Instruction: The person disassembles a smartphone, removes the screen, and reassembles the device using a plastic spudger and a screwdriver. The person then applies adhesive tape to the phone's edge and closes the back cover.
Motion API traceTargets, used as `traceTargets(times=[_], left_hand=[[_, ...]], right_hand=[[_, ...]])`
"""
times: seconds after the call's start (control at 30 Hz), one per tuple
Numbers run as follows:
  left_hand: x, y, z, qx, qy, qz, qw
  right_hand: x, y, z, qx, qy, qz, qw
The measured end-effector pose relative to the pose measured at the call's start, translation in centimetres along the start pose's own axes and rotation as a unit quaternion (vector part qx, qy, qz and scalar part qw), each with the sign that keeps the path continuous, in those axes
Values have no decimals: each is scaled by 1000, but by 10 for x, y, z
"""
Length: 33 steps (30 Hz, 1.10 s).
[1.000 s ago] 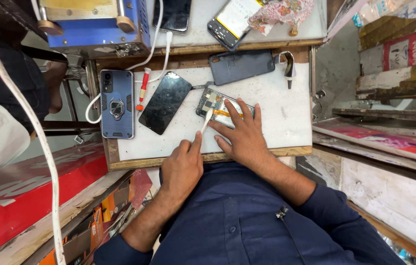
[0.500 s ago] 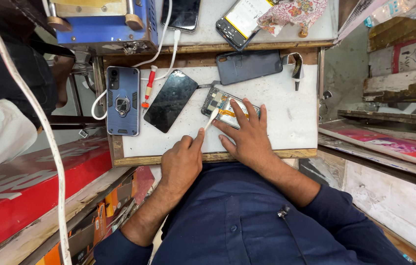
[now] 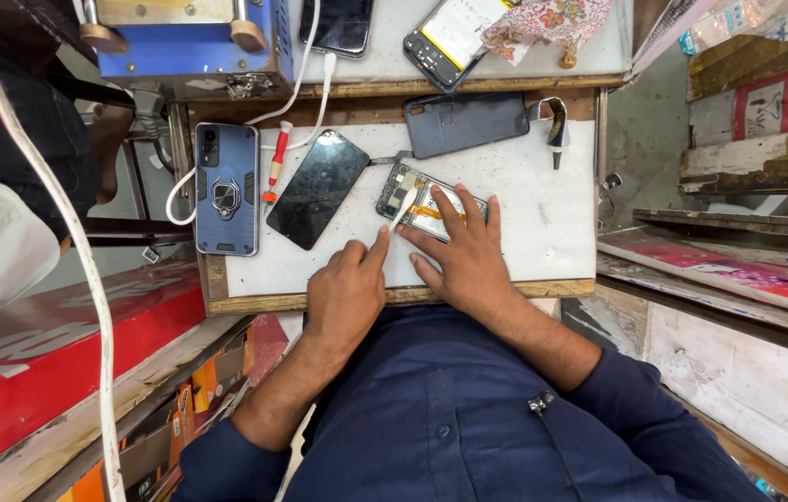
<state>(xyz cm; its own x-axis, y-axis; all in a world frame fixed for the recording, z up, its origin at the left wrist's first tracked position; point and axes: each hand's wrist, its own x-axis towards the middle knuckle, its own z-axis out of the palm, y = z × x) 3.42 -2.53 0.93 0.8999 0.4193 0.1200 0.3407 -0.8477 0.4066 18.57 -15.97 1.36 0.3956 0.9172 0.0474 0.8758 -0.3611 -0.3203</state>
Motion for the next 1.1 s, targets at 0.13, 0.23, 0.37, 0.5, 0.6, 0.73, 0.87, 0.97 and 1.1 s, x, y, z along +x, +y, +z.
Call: traceTargets(times=[0.13,0.23,0.37,0.5,0.6,0.73,0.87,0.97,1.1], left_hand=[[-8,-2,-8,-3,-11,-8,1000],[2,-1,-2,-10,0,-3,1000],[10,0,4,-9,-1,5,1000],[-3,-2,-6,-13,-20,-2,1000],[-2,-1,-6,-1,-41,-15,999],[7,2,0,-17,-2,-1,1000],[-5,2,-9,-15,-12,-13,1000],[-5,1,-11,-11,-22,-21,999],[8,4,-2,-16,4,-4,1000]], right_hand=[[1,0,0,1,6,-1,1000],[1,0,1,3,9,-1,1000],[1,0,1,2,3,-5,1000],[2,1,1,-10,1,-5,1000],[2,0,2,0,-7,0,1000],[0,0,2,11,5,-2,1000],[0,1,2,2,3,-4,1000],[0,2,3,6,4,-2,1000],[-1,2,3,14,6,-1,1000]])
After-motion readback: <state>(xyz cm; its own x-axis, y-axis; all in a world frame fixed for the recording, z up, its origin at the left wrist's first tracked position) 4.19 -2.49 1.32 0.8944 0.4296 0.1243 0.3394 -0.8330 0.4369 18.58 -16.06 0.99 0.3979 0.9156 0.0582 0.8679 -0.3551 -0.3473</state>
